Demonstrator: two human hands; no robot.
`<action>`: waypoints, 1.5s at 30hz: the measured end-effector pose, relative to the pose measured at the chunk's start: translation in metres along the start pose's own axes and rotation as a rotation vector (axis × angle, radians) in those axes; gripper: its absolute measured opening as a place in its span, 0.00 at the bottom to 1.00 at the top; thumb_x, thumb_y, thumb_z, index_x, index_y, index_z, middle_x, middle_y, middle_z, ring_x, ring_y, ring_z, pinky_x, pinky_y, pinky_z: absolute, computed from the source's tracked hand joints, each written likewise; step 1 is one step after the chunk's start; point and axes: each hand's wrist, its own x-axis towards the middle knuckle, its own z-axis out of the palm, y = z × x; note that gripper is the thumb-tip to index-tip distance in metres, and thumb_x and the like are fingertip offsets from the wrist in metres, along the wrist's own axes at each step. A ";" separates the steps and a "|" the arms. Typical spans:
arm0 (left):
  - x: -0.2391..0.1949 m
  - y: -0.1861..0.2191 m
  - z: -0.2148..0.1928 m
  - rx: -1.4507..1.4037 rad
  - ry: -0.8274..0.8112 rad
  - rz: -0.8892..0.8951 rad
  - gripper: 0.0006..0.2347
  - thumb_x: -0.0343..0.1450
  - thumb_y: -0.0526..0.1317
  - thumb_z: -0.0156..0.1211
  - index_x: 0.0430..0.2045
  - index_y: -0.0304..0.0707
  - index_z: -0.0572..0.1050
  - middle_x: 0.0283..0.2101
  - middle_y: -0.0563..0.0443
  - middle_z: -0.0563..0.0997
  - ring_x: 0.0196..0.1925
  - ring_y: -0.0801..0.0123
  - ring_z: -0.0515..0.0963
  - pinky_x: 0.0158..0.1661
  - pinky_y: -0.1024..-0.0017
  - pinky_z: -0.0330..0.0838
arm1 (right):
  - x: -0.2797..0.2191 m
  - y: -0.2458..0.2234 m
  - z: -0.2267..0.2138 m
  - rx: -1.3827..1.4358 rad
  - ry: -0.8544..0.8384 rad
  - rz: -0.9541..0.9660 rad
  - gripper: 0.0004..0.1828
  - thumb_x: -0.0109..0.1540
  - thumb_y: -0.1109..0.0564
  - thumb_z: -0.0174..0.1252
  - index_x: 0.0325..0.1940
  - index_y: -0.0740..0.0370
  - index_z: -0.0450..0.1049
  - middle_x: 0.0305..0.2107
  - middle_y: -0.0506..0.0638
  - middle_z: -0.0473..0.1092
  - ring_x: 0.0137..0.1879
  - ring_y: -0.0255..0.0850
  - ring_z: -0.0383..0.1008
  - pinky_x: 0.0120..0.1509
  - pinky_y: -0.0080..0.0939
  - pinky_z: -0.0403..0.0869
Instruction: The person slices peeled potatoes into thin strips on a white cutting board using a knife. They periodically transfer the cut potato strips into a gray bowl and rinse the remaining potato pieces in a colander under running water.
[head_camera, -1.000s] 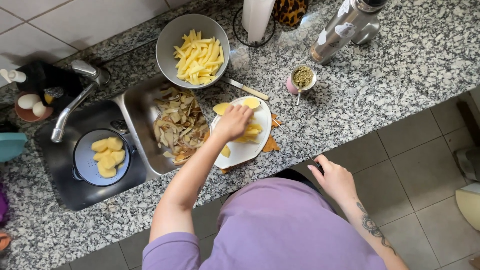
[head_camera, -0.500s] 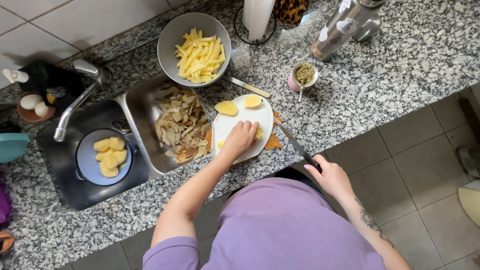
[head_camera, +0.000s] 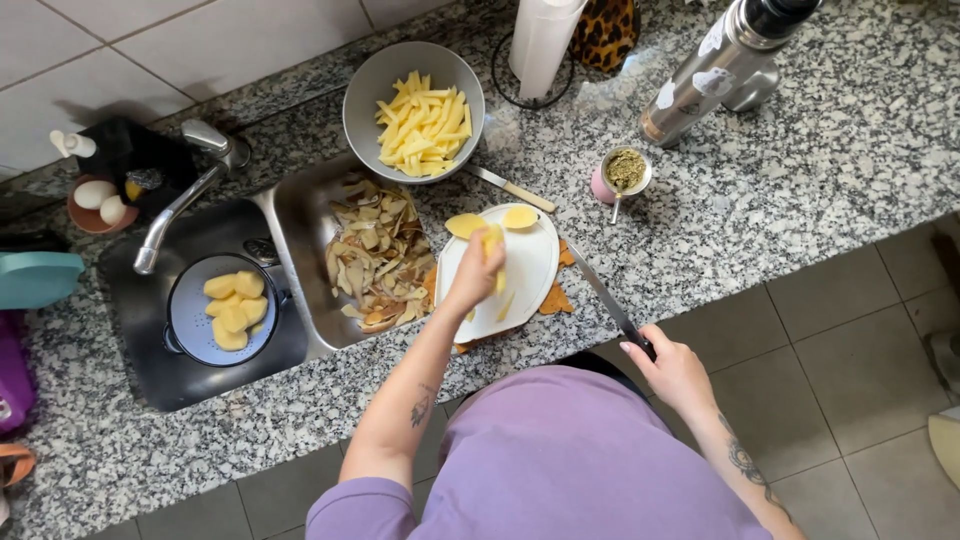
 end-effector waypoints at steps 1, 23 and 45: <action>0.006 0.019 -0.009 0.001 0.003 0.000 0.21 0.70 0.45 0.47 0.50 0.26 0.58 0.39 0.24 0.70 0.42 0.36 0.74 0.41 0.49 0.70 | 0.000 -0.001 -0.001 0.000 -0.001 -0.003 0.15 0.60 0.40 0.50 0.45 0.46 0.69 0.27 0.58 0.76 0.35 0.50 0.78 0.43 0.46 0.74; -0.030 -0.068 0.017 1.197 -0.023 0.277 0.09 0.56 0.49 0.57 0.21 0.50 0.72 0.21 0.55 0.74 0.27 0.62 0.77 0.29 0.63 0.68 | 0.022 0.011 -0.013 0.018 0.012 -0.026 0.16 0.59 0.39 0.52 0.45 0.47 0.69 0.26 0.59 0.74 0.36 0.50 0.77 0.42 0.47 0.74; 0.047 -0.007 -0.039 1.215 0.026 0.108 0.18 0.63 0.39 0.63 0.47 0.53 0.71 0.46 0.54 0.75 0.45 0.61 0.76 0.43 0.64 0.66 | 0.019 0.012 -0.025 -0.012 -0.013 -0.033 0.16 0.59 0.39 0.50 0.45 0.45 0.68 0.28 0.60 0.76 0.41 0.53 0.77 0.45 0.48 0.74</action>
